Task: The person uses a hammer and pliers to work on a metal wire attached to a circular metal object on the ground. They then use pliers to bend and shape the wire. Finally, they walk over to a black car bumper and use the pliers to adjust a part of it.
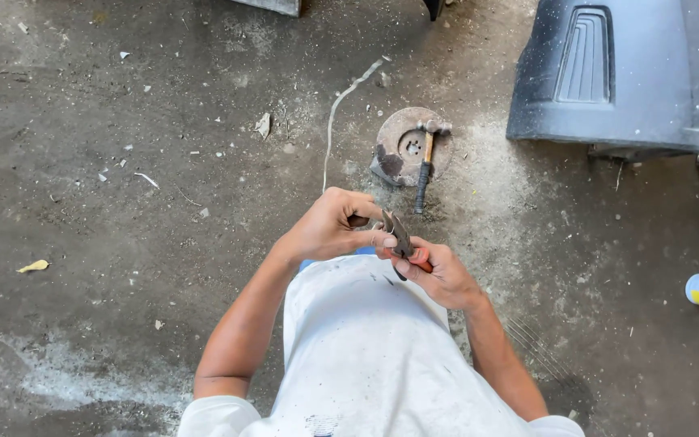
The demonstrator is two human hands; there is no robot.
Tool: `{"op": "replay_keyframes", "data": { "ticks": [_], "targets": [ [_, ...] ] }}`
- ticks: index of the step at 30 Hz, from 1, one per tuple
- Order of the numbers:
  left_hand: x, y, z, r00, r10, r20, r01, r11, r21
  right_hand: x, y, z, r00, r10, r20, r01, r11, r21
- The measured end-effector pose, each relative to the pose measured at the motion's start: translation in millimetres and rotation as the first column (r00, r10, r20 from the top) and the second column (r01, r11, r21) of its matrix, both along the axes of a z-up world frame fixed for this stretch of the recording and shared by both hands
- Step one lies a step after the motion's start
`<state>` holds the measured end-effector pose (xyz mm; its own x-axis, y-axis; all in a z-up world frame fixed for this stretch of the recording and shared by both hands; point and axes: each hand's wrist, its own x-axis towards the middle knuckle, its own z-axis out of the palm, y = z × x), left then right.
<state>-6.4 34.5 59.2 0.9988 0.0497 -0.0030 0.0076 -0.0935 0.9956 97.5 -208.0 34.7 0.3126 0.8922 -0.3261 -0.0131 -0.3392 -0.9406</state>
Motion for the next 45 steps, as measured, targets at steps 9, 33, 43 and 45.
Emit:
{"op": "replay_keyframes", "data": {
  "ticks": [9,33,43,45],
  "targets": [
    [1,-7,3,0.999,0.038,-0.035,-0.038,0.999,0.006,-9,-5,-16,0.978,-0.152,-0.140,0.166,0.982,0.096],
    [-3,-10,-13,0.993,0.104,0.051,-0.103,0.994,-0.026,-5,-2,-24,0.982,-0.152,-0.111,0.146,0.988,-0.055],
    [-4,9,-17,0.999,-0.025,-0.023,0.026,0.999,0.025,-4,1,-21,0.997,-0.071,-0.033,0.066,0.990,-0.126],
    [-5,10,-22,0.998,-0.041,-0.057,0.045,0.996,0.074,-5,3,-18,0.996,-0.076,-0.047,0.069,0.989,-0.130]
  ]
}}
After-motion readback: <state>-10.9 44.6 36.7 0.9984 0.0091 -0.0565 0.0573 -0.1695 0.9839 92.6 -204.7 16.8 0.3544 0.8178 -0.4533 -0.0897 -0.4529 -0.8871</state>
